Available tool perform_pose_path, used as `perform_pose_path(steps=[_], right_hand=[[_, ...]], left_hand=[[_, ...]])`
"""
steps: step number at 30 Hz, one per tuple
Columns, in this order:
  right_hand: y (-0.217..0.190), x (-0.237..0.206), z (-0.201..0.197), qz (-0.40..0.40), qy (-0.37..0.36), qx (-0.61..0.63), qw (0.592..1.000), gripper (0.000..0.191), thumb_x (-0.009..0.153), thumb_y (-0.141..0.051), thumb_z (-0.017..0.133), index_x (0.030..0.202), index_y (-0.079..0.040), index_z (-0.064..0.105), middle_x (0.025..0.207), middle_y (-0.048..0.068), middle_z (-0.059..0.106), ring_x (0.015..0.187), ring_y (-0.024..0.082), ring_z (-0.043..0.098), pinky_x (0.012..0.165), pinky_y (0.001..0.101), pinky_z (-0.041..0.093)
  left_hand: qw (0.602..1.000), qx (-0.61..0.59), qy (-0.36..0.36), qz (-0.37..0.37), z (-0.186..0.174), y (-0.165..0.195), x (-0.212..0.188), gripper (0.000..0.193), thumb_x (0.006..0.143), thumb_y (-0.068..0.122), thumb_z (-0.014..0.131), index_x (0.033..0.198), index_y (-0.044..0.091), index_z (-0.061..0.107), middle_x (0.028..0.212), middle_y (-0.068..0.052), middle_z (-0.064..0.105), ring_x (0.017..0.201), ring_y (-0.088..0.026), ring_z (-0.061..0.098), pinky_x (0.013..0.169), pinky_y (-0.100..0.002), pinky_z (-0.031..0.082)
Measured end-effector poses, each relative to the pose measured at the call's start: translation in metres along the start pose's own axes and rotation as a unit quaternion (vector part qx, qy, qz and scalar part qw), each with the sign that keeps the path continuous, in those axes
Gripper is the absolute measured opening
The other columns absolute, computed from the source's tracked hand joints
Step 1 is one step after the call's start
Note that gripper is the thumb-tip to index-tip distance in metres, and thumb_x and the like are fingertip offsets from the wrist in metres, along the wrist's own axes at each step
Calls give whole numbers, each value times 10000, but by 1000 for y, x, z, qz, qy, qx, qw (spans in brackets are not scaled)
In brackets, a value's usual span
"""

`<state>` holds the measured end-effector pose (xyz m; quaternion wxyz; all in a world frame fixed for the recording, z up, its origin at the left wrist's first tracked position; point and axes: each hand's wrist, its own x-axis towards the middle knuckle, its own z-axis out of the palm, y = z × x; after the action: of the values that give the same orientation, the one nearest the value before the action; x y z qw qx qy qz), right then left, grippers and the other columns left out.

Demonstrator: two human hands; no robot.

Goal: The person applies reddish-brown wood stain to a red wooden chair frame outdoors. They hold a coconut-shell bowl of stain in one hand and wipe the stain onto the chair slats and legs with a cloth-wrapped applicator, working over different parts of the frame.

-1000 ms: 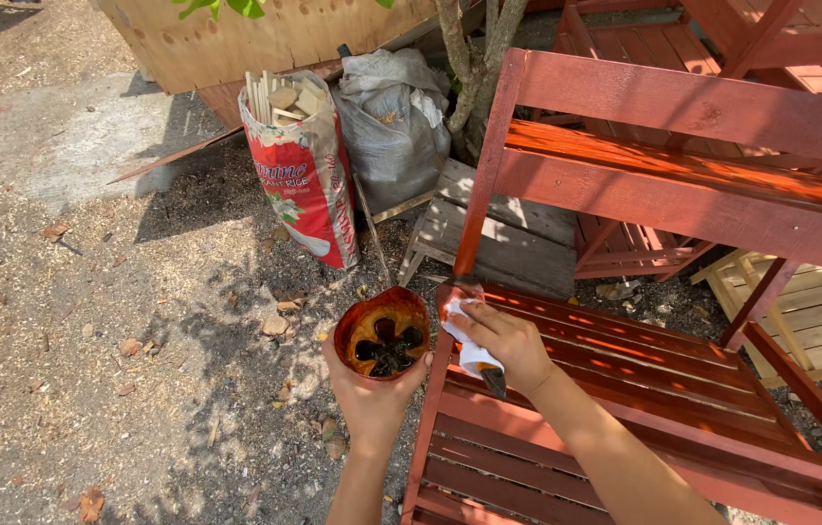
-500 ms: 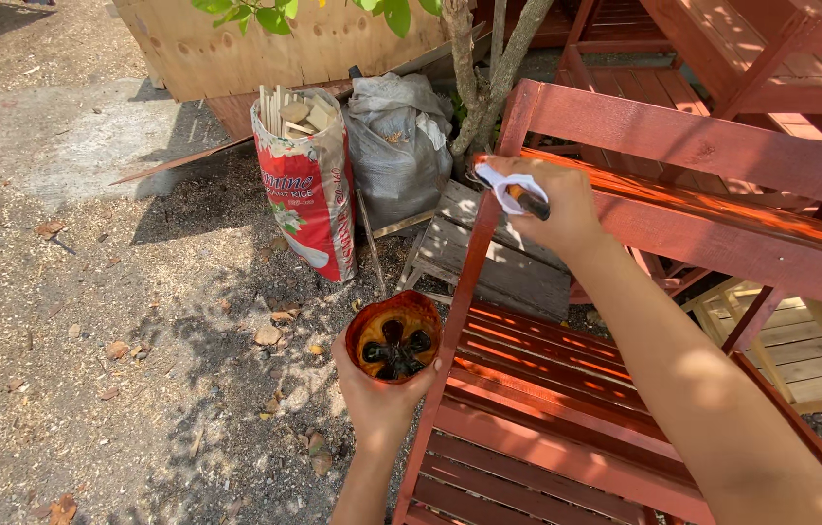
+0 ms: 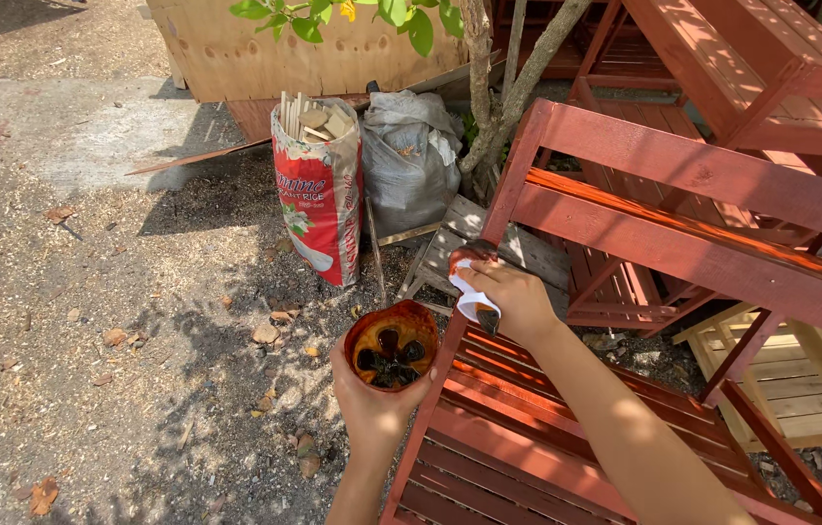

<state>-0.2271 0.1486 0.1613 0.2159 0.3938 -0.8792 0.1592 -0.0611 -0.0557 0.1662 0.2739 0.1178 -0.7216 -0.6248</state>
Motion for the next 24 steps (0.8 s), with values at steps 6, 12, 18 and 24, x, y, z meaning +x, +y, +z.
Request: perform_pose_path(steps=[6, 12, 18, 24], right_hand=[[-78, -72, 69, 49, -49, 92, 993, 613, 703, -185, 836, 1289, -131, 662, 1300, 182, 667, 1174, 365, 657, 955, 440, 558], [-157, -152, 144, 89, -198, 161, 963, 484, 728, -126, 747, 1208, -150, 694, 1317, 142, 672, 1157, 335, 660, 967, 426, 557], [-119, -159, 123, 81, -85, 209, 971, 597, 709, -17, 826, 1278, -159, 712, 1333, 123, 680, 1232, 315, 643, 977, 406, 563], [-65, -139, 104, 114, 150, 209, 960, 399, 867, 92, 759, 1246, -24, 715, 1197, 129, 752, 1118, 214, 749, 909, 285, 612]], left_hand=[[998, 23, 47, -30, -24, -19, -37, 877, 568, 148, 947, 1298, 7, 482, 1196, -137, 613, 1078, -238, 689, 918, -359, 580], [994, 73, 75, -43, -52, -59, -88, 902, 518, 138, 960, 1280, 14, 493, 1159, -132, 628, 1050, -233, 701, 908, -356, 574], [991, 76, 57, -98, -76, -87, -145, 926, 508, 140, 967, 1292, 34, 484, 1168, -124, 668, 1075, -234, 723, 933, -356, 586], [990, 62, 75, -100, -84, -103, -164, 979, 480, 143, 984, 1311, 40, 477, 1183, -116, 665, 1100, -236, 709, 939, -376, 588]])
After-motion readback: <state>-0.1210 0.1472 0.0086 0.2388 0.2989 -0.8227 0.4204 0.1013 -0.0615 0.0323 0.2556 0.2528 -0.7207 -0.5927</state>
